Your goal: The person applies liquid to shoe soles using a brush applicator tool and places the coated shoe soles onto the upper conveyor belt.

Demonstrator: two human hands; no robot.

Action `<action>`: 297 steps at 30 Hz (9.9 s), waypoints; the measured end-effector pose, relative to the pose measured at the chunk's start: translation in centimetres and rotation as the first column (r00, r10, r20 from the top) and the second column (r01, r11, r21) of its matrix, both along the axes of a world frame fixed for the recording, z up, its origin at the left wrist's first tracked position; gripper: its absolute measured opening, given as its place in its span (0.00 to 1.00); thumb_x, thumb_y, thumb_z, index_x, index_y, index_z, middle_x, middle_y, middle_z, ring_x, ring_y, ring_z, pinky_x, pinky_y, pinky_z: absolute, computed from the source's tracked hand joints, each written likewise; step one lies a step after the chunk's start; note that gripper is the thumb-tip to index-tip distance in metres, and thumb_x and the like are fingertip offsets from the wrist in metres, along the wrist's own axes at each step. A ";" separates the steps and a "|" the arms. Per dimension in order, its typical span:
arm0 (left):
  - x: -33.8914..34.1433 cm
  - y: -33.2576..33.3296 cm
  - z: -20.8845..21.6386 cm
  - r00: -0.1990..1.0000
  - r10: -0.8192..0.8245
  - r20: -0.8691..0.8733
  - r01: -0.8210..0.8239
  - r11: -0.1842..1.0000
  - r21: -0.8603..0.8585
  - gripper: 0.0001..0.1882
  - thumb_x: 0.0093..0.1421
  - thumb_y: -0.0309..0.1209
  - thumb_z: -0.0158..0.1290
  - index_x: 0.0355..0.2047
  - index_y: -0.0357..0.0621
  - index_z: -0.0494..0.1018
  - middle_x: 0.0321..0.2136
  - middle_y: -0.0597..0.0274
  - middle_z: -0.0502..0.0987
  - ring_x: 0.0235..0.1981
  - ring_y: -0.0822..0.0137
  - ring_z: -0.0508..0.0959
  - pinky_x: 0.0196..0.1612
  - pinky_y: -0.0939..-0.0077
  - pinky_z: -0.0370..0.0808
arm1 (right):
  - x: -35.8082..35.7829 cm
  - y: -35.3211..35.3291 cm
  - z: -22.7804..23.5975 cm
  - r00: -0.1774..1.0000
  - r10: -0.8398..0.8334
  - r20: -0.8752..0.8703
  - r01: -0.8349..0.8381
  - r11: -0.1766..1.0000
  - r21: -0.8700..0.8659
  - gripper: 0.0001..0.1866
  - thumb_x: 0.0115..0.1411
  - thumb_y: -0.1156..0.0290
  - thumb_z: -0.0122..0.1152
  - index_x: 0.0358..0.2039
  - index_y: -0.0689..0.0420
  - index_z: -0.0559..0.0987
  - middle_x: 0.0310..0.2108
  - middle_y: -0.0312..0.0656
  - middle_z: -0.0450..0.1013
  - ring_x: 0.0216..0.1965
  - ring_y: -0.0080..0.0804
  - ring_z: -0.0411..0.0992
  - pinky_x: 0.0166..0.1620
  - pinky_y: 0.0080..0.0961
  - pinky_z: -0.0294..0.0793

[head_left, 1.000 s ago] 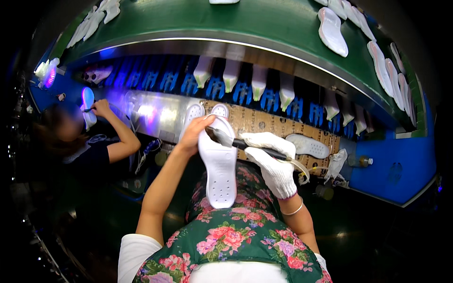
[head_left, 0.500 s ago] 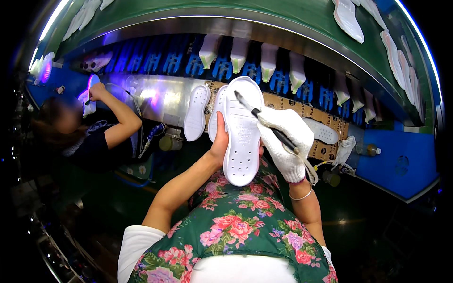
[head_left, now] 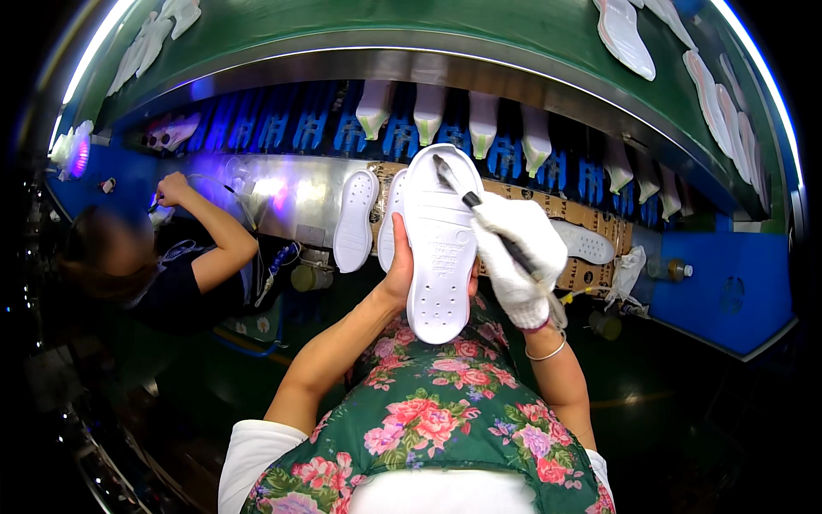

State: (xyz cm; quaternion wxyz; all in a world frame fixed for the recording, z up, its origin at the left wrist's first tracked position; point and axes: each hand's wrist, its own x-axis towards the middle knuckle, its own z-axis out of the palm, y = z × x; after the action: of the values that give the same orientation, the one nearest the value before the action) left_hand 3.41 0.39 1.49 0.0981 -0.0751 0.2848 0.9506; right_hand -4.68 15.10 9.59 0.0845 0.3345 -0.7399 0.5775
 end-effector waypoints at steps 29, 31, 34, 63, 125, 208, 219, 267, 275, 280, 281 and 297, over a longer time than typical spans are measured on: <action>-4.3 -4.8 -0.5 0.994 0.051 -0.095 -0.017 0.944 0.329 0.66 0.37 0.89 0.34 0.52 0.38 0.67 0.38 0.49 0.73 0.35 0.54 0.77 0.37 0.54 0.77 | 1.9 0.0 -0.5 0.950 0.270 -0.157 -0.266 0.963 0.048 0.19 0.45 0.79 0.71 0.41 0.54 0.84 0.31 0.39 0.80 0.30 0.37 0.79 0.33 0.31 0.78; -5.0 -4.7 -0.5 0.985 0.105 -0.136 -0.056 0.944 0.324 0.64 0.38 0.89 0.35 0.52 0.39 0.67 0.36 0.49 0.74 0.34 0.55 0.76 0.35 0.55 0.77 | 3.0 0.0 -1.2 0.921 0.326 -0.213 -0.315 0.945 0.086 0.17 0.47 0.78 0.70 0.41 0.55 0.84 0.32 0.41 0.81 0.30 0.37 0.80 0.33 0.31 0.78; -5.4 -5.1 -0.8 0.984 0.135 -0.119 -0.088 0.939 0.332 0.63 0.40 0.88 0.34 0.53 0.40 0.67 0.35 0.50 0.73 0.31 0.55 0.76 0.34 0.58 0.77 | 3.3 0.1 -0.8 0.894 0.417 -0.163 -0.417 0.908 0.040 0.15 0.48 0.76 0.71 0.39 0.52 0.85 0.34 0.42 0.81 0.33 0.37 0.80 0.35 0.31 0.79; -9.3 -6.8 3.1 0.872 -0.468 0.142 0.489 0.828 -0.274 0.49 0.58 0.72 0.43 0.59 0.36 0.69 0.40 0.39 0.80 0.32 0.48 0.84 0.31 0.53 0.85 | 2.6 0.4 -1.4 0.845 0.480 -0.237 -0.435 0.874 0.219 0.21 0.45 0.81 0.69 0.43 0.58 0.81 0.40 0.47 0.79 0.34 0.46 0.79 0.37 0.36 0.78; -15.2 -5.0 8.4 0.868 -0.431 0.248 0.419 0.365 -0.832 0.52 0.58 0.77 0.37 0.64 0.44 0.68 0.59 0.39 0.70 0.58 0.52 0.73 0.53 0.60 0.74 | -1.8 2.6 4.6 0.949 0.303 -0.085 -0.261 0.907 0.330 0.14 0.48 0.78 0.72 0.37 0.53 0.84 0.36 0.42 0.82 0.31 0.38 0.79 0.36 0.30 0.77; -3.0 4.2 -3.0 0.994 0.082 -0.070 -0.047 0.913 0.404 0.47 0.59 0.68 0.48 0.67 0.45 0.60 0.62 0.51 0.68 0.62 0.53 0.70 0.66 0.53 0.66 | 1.5 -0.7 2.5 0.992 -0.123 -0.031 0.121 0.991 -0.060 0.10 0.53 0.85 0.64 0.38 0.64 0.83 0.39 0.51 0.81 0.38 0.41 0.80 0.44 0.29 0.77; -4.5 2.8 -1.3 0.995 0.100 0.004 -0.097 0.962 0.253 0.57 0.56 0.79 0.33 0.71 0.47 0.49 0.63 0.37 0.63 0.64 0.45 0.67 0.67 0.48 0.64 | 0.5 -0.7 1.9 0.986 -0.139 -0.086 0.131 0.986 -0.101 0.08 0.52 0.86 0.66 0.34 0.64 0.82 0.36 0.52 0.80 0.39 0.40 0.79 0.46 0.32 0.77; -11.1 -3.7 0.5 0.748 -0.384 -0.542 0.531 0.836 0.140 0.55 0.50 0.70 0.55 0.67 0.43 0.58 0.51 0.27 0.68 0.38 0.44 0.79 0.35 0.62 0.80 | 2.2 3.4 -0.9 0.912 0.383 0.145 -0.378 0.924 -0.060 0.13 0.48 0.77 0.73 0.37 0.54 0.86 0.36 0.42 0.82 0.33 0.36 0.80 0.38 0.29 0.78; -10.6 -3.6 2.1 0.831 -0.476 -0.289 0.523 0.845 0.113 0.50 0.54 0.64 0.53 0.68 0.42 0.58 0.52 0.28 0.69 0.44 0.41 0.77 0.39 0.55 0.79 | 3.5 3.4 -1.9 0.899 0.300 -0.321 -0.241 0.948 0.209 0.21 0.46 0.77 0.68 0.44 0.58 0.82 0.37 0.47 0.80 0.34 0.41 0.79 0.36 0.35 0.78; -11.3 -3.6 1.2 0.774 -0.431 -0.463 0.518 0.852 0.072 0.51 0.54 0.63 0.54 0.68 0.42 0.57 0.52 0.32 0.70 0.45 0.41 0.77 0.39 0.53 0.78 | 3.1 3.8 -1.0 0.952 0.306 0.013 -0.306 0.952 0.001 0.15 0.48 0.77 0.72 0.39 0.54 0.85 0.37 0.43 0.82 0.34 0.38 0.80 0.38 0.31 0.79; -11.3 -3.6 1.2 0.777 -0.417 -0.472 0.501 0.863 0.062 0.51 0.53 0.63 0.54 0.68 0.42 0.57 0.52 0.32 0.70 0.45 0.41 0.76 0.38 0.54 0.78 | 2.6 3.9 -0.8 0.965 0.259 0.042 -0.259 0.966 -0.005 0.15 0.49 0.78 0.72 0.40 0.54 0.85 0.37 0.43 0.82 0.34 0.37 0.80 0.38 0.31 0.79; -6.5 -2.0 -0.8 0.988 -0.152 -0.012 0.152 0.972 0.179 0.49 0.59 0.68 0.43 0.69 0.44 0.56 0.54 0.32 0.70 0.47 0.40 0.77 0.46 0.44 0.78 | 1.2 4.8 -0.8 0.988 0.067 0.140 -0.078 0.994 0.072 0.11 0.51 0.79 0.70 0.37 0.58 0.85 0.36 0.44 0.81 0.35 0.36 0.80 0.41 0.27 0.78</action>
State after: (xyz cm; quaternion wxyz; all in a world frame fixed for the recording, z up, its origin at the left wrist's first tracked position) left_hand -3.09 -1.60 0.74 0.1774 -0.0449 0.2027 0.9620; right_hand -3.49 19.93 8.74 -0.0007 0.3236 -0.7530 0.5730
